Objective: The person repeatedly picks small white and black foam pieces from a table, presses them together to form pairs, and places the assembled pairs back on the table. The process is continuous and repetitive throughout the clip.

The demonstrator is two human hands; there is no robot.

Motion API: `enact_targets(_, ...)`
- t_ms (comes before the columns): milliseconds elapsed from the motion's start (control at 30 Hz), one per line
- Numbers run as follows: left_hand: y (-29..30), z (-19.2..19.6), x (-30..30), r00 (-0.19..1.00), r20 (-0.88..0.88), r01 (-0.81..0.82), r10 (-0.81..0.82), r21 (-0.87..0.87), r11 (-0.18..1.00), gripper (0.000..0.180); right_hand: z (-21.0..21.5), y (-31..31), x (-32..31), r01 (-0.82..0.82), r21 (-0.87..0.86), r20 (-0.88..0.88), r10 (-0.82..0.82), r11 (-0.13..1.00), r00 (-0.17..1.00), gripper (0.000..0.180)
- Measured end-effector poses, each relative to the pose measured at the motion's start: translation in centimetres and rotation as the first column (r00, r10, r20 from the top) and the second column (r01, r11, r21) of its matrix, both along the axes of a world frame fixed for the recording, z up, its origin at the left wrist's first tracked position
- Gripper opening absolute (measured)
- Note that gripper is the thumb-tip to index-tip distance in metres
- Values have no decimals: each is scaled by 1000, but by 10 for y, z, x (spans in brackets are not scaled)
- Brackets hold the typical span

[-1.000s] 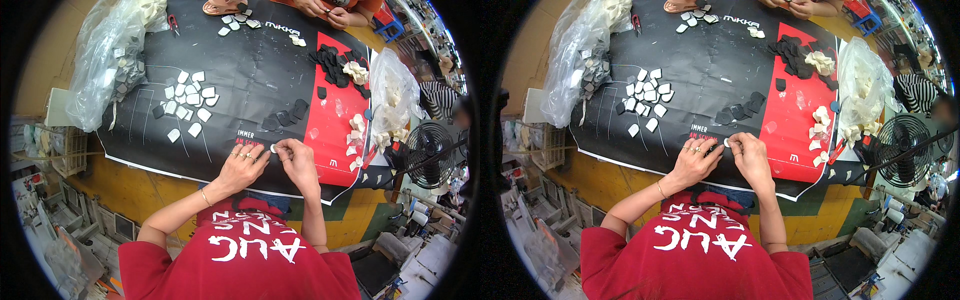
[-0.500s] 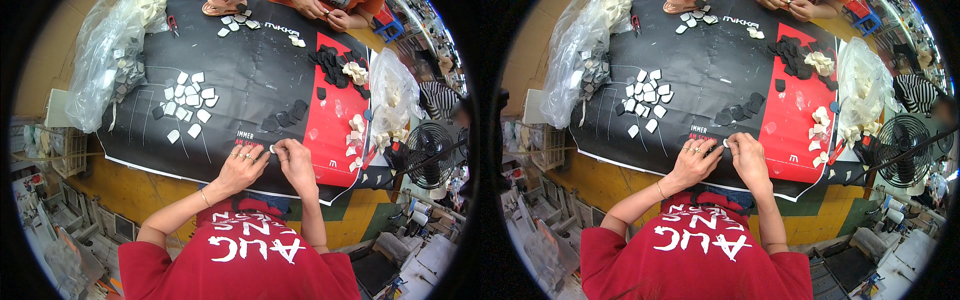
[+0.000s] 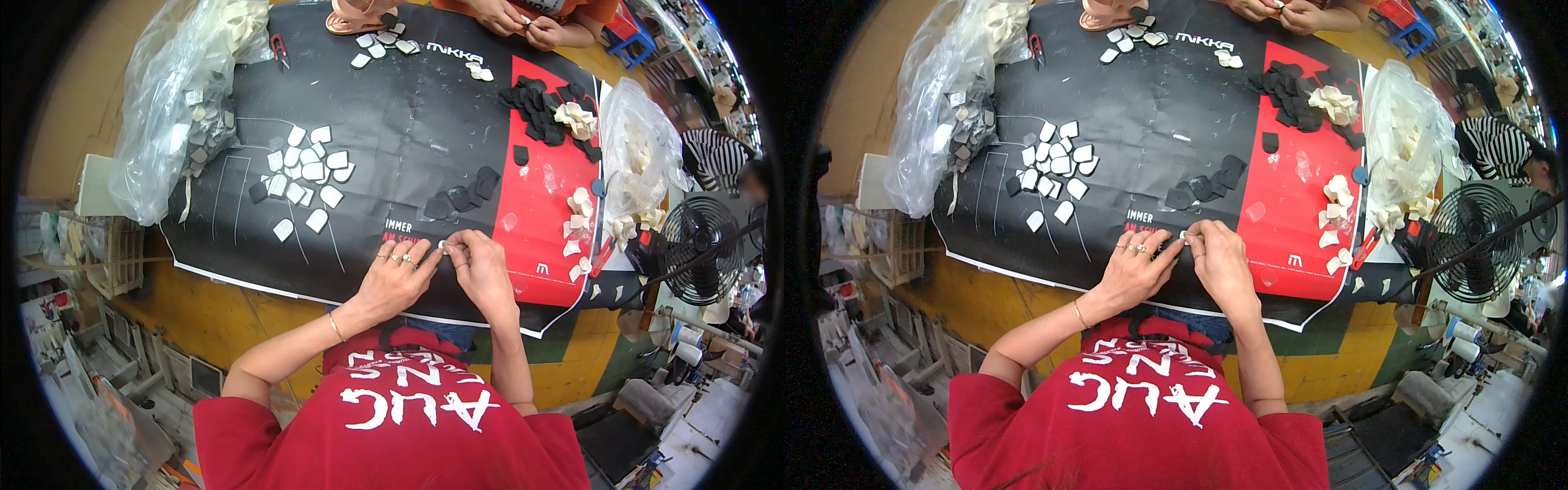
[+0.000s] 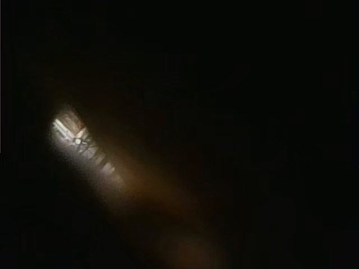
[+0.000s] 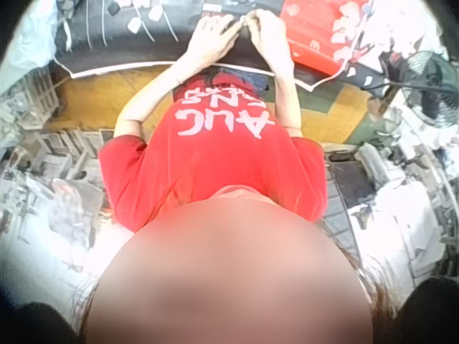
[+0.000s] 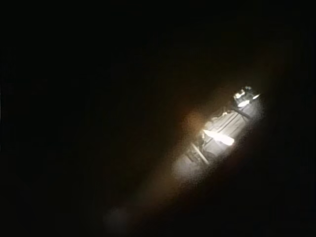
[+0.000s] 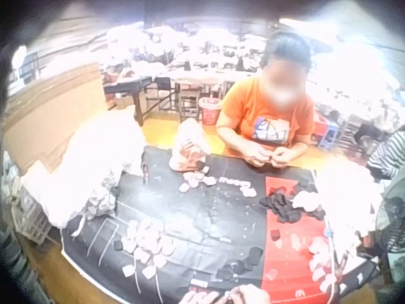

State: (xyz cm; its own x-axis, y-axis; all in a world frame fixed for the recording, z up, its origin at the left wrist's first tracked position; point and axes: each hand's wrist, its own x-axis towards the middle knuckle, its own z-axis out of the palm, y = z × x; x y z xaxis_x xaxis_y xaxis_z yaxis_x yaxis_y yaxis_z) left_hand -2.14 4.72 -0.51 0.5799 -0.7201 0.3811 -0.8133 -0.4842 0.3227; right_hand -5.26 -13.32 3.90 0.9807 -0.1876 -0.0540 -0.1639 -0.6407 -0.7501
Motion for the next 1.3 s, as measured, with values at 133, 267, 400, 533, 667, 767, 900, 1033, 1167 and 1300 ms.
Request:
enact_targets(133,0,4,0,1000,3,3,-3,50,999,40,2,6,-2,88,1,10,-88,996,996,13)
enact_targets(267,0,6,0,1000,7,6,-6,64,998,41,1,10,-4,162,-125,23,-160,979,987,15)
enact_targets(400,0,6,1,1000,16,18,-19,64,998,40,0,11,-4,192,-108,-36,-197,975,980,18)
enact_targets(533,-1,7,1,999,0,33,-33,58,998,39,-2,9,-1,195,-80,-44,-199,978,979,19)
enact_targets(667,-1,9,1,999,0,35,-35,53,998,38,-2,8,1,208,-58,-67,-211,976,975,20)
enact_targets(767,-2,9,1,999,-2,35,-35,53,998,38,-5,9,1,230,-36,-83,-233,972,969,22)
enact_targets(900,-2,8,1,1000,-2,31,-31,65,997,38,-8,8,0,344,-206,139,-320,916,937,28)
enact_targets(1033,-3,7,-1,1000,-9,30,-29,75,997,39,-12,6,4,435,-180,7,-441,882,898,30)
enact_targets(1167,-5,8,-1,1000,9,18,-19,69,997,38,-11,6,6,484,-149,-37,-494,862,868,32)
enact_targets(1300,-7,8,-1,1000,13,15,-16,60,998,36,-11,7,1,470,-112,51,-467,876,883,39)
